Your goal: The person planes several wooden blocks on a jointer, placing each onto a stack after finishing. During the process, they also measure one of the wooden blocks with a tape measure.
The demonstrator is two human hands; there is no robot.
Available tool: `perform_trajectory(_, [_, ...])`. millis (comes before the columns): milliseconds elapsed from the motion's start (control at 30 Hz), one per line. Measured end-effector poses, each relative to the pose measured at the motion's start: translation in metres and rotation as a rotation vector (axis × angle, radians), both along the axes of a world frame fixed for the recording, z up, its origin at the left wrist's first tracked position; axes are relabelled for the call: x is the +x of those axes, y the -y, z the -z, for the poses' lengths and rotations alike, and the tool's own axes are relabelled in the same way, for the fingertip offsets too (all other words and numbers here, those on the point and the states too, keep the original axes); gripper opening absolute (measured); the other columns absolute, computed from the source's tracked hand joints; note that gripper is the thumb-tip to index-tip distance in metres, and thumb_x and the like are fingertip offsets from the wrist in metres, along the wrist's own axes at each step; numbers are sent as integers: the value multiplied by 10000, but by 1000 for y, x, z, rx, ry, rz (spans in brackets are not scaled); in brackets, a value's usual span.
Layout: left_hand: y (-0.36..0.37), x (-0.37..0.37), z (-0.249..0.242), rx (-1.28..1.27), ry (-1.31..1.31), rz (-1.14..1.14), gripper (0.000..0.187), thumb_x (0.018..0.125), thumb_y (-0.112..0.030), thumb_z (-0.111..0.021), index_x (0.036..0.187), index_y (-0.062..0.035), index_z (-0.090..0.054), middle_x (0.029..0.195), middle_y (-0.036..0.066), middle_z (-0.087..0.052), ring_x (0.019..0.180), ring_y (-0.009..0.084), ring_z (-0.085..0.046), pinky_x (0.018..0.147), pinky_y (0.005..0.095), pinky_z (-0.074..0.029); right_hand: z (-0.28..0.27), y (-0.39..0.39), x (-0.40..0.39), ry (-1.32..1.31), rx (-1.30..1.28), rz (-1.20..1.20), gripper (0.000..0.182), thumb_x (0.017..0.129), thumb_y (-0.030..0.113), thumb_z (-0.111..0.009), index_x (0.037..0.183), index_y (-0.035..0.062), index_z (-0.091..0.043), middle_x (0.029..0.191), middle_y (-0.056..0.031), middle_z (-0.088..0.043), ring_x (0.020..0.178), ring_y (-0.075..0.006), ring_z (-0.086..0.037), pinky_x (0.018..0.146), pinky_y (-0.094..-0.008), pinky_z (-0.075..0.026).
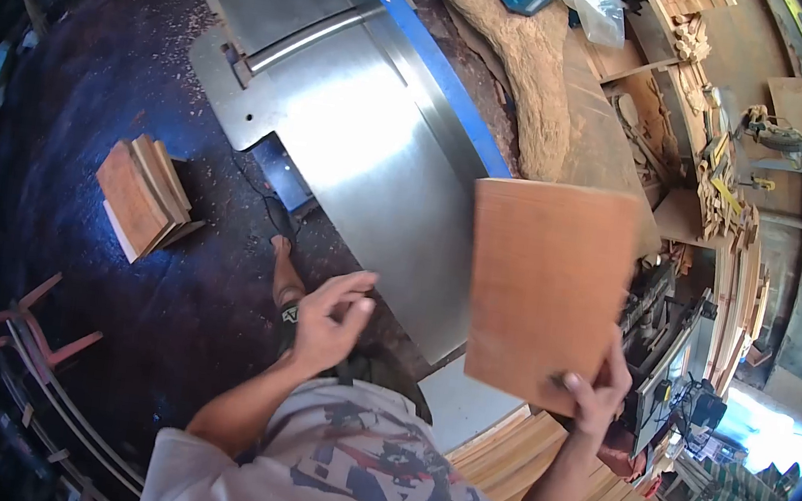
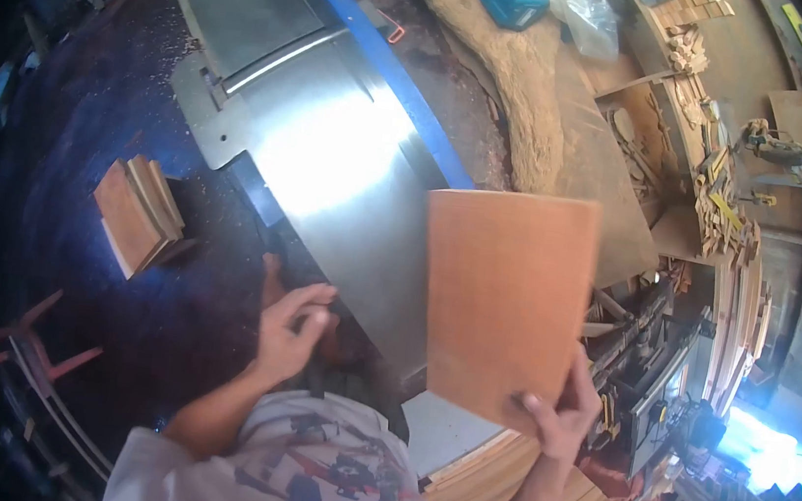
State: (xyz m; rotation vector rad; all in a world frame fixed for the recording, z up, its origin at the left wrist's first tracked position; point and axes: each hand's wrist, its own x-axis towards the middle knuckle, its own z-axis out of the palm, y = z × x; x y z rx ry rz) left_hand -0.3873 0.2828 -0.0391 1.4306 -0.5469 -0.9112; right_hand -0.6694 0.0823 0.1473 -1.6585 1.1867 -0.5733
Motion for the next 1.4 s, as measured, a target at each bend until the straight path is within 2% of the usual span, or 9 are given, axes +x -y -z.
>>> perform_trajectory(133, [64, -12, -73, -61, -135, 242, 739, 980, -220, -746, 1551, 86, -391, 1593, 278, -419, 1441, 353, -497, 1058, 426, -543, 27, 14, 60, -286, -503, -444, 702, 742, 69, -835, 1408, 12, -622, 1280, -230, -685, 1163, -355, -684, 1002, -417, -534])
perform_trajectory(200, [106, -24, -74, 104, 161, 310, 1044, 936, -451, -772, 1568, 179, -231, 1615, 382, -303, 1551, 447, -285, 1239, 491, -338, 44, 27, 81, -305, -605, -502, 674, 758, 86, -825, 1406, 60, -641, 1281, -241, -679, 1145, -391, -690, 969, -423, -553])
perform_trajectory(267, [143, -38, -64, 65, 51, 221, 1264, 891, -616, -743, 1546, 248, -94, 1601, 471, -209, 1556, 517, -196, 1299, 481, -162, 66, 41, 92, -282, -599, -475, 647, 767, 98, -817, 1395, 94, -660, 1283, -233, -679, 1125, -399, -694, 935, -429, -567])
perform_trajectory(367, [185, -63, -44, -10, -32, 85, 1318, 883, -564, -769, 1551, 218, 55, 1563, 548, -102, 1513, 641, -123, 1266, 557, -213, 79, 61, 96, -329, -739, -500, 613, 774, 116, -802, 1376, 114, -682, 1265, -207, -684, 1067, -383, -713, 882, -424, -583])
perform_trajectory(600, [195, -42, -34, -4, -29, -61, 1187, 939, -539, -726, 1605, 141, -17, 1597, 491, -147, 1510, 603, -216, 1233, 553, -304, 83, 70, 131, -419, -752, -482, 560, 783, 190, -788, 1338, 160, -720, 1240, -177, -681, 989, -369, -720, 827, -431, -591])
perform_trajectory(767, [211, -9, -14, -33, 39, -178, 1043, 991, -455, -684, 1610, 139, -91, 1565, 451, -323, 1474, 525, -380, 1219, 464, -362, 87, 88, 177, -398, -782, -560, 864, 832, 227, -739, 1602, 75, -376, 1219, -232, -630, 1097, -420, -663, 914, -485, -559])
perform_trajectory(1000, [221, 48, -31, -143, -124, -201, 796, 1004, -196, -710, 1603, 47, -245, 1488, 230, -518, 1289, 283, -611, 1010, 362, -560, 74, 99, 223, -465, -664, -635, 767, 868, 234, -694, 1566, 70, -419, 1284, -254, -600, 1175, -438, -632, 943, -534, -562])
perform_trajectory(1100, [225, 74, -31, -202, -72, -119, 817, 986, -187, -748, 1625, -74, -253, 1454, 193, -534, 1284, 285, -608, 1010, 377, -568, 78, 105, 251, -482, -684, -634, 741, 848, 227, -713, 1535, 68, -485, 1264, -274, -602, 1163, -438, -636, 945, -530, -567])
perform_trajectory(1400, [233, 137, -42, -163, -153, -155, 795, 996, -95, -720, 1629, -61, -240, 1398, 158, -603, 1195, 243, -656, 841, 350, -637, 82, 122, 318, -418, -673, -647, 770, 808, 205, -688, 1551, 132, -498, 1270, -281, -608, 1210, -444, -625, 983, -521, -549])
